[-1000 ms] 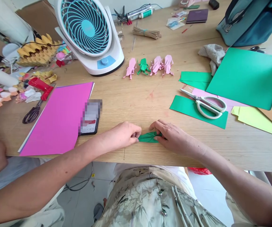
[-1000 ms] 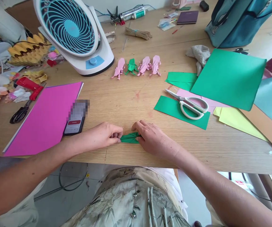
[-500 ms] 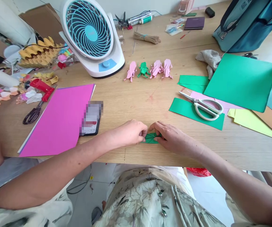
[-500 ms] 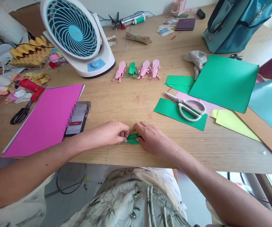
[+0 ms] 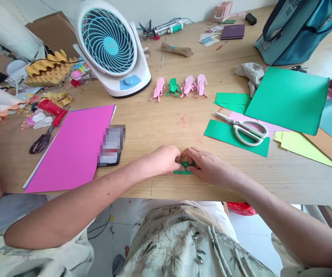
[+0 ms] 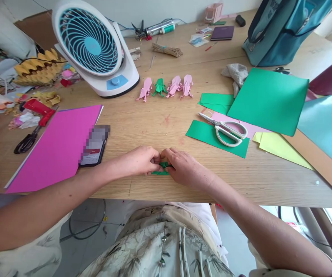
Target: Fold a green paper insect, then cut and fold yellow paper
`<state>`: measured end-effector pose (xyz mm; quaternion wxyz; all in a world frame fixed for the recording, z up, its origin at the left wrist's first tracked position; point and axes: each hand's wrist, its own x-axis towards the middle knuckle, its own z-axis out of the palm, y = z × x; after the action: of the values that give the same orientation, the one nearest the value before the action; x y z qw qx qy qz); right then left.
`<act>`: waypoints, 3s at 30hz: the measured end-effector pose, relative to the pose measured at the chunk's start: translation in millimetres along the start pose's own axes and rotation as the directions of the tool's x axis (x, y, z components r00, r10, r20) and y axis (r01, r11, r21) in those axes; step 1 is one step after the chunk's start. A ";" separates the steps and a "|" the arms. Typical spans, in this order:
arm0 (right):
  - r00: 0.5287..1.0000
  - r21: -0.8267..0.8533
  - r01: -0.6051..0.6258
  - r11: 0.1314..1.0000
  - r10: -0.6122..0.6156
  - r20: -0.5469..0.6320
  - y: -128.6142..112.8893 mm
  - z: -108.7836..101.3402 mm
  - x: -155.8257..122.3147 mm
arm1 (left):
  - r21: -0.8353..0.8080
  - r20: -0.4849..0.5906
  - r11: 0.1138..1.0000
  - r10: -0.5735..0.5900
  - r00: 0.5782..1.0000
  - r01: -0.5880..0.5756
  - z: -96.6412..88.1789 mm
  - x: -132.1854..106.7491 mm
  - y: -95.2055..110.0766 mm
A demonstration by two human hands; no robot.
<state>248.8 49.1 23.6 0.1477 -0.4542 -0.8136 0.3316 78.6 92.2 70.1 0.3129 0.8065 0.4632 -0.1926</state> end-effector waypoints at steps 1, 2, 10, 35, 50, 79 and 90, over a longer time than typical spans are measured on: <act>1.000 0.002 -0.001 1.000 0.001 -0.007 0.1 -0.1 -0.2 | 0.026 -0.041 1.000 0.012 0.999 -0.011 2.1 0.4 1.1; 1.000 0.006 -0.004 1.000 0.004 -0.011 0.3 -0.2 -0.4 | 0.066 -0.077 0.998 0.025 0.997 -0.020 4.4 0.3 2.8; 0.998 0.073 -0.020 0.997 0.024 -0.065 6.0 4.7 -1.7 | -0.005 -0.330 0.970 0.227 0.916 -0.242 27.2 -6.2 -0.7; 0.934 -0.372 0.162 0.914 -0.264 -0.242 7.1 19.2 -66.1 | 0.055 -0.412 0.984 0.178 0.894 -0.171 53.0 -13.2 0.1; 0.950 -0.525 0.169 0.834 -0.280 -0.140 -1.1 19.5 -70.7 | 0.092 -0.440 0.970 0.241 0.865 -0.224 62.4 -9.1 -9.1; 0.967 -0.505 -0.012 0.863 -0.118 -0.225 -11.6 31.0 -76.9 | 0.313 -0.573 0.935 0.324 0.753 -0.165 85.2 -5.6 -14.7; 0.963 -0.417 0.109 0.902 -0.200 -0.181 10.9 -0.4 -48.2 | 0.185 -0.610 0.942 0.334 0.718 -0.281 87.0 -6.2 -18.1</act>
<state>282.2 13.0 19.5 0.1659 -0.4423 -0.8766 0.0918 58.0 35.6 4.4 0.1339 0.9010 0.3927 0.1269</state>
